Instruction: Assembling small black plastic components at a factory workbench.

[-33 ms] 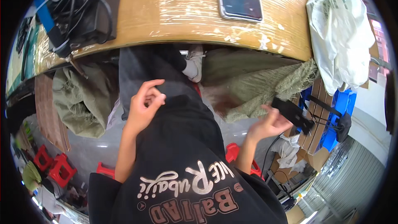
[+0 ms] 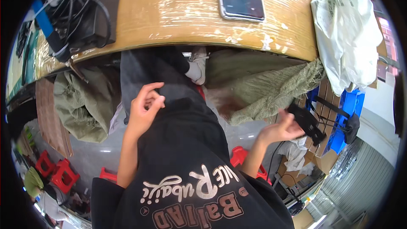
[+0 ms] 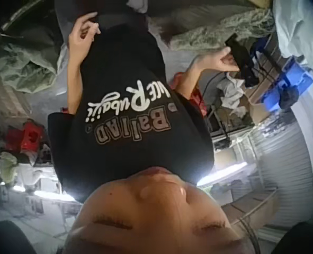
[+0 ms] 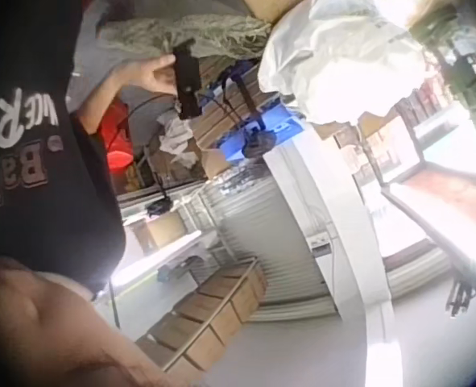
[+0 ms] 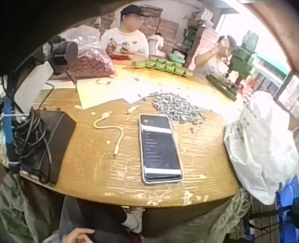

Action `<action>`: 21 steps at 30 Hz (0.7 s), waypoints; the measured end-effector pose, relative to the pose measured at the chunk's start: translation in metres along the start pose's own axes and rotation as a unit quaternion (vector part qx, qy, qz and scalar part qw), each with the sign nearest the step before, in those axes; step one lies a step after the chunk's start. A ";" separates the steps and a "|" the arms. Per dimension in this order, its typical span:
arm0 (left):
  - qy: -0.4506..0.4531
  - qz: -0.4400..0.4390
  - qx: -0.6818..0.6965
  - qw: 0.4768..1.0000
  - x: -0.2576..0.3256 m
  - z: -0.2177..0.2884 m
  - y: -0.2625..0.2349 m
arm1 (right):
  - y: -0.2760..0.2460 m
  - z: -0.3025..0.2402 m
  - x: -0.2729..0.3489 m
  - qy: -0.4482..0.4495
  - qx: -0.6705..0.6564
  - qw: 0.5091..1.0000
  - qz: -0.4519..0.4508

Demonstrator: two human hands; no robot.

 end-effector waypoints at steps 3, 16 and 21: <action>-0.034 0.016 -0.026 0.999 -0.002 -0.005 -0.005 | -0.019 0.021 -0.037 0.004 0.004 0.996 0.085; -0.068 0.122 -0.054 0.989 0.014 -0.030 -0.056 | -0.018 0.082 -0.021 0.215 0.010 0.977 -0.011; -0.081 0.212 -0.074 0.971 0.036 -0.061 -0.123 | 0.008 0.035 -0.041 0.091 0.015 0.996 -0.021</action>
Point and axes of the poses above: each hand's wrist, its own x-axis away from the middle knuckle, its own y-axis out of the palm, z = x × y, the point moved 2 cm from there along -x, towards the middle knuckle, and after that the axes turned 1 degree about x, right-handed, at the moved point
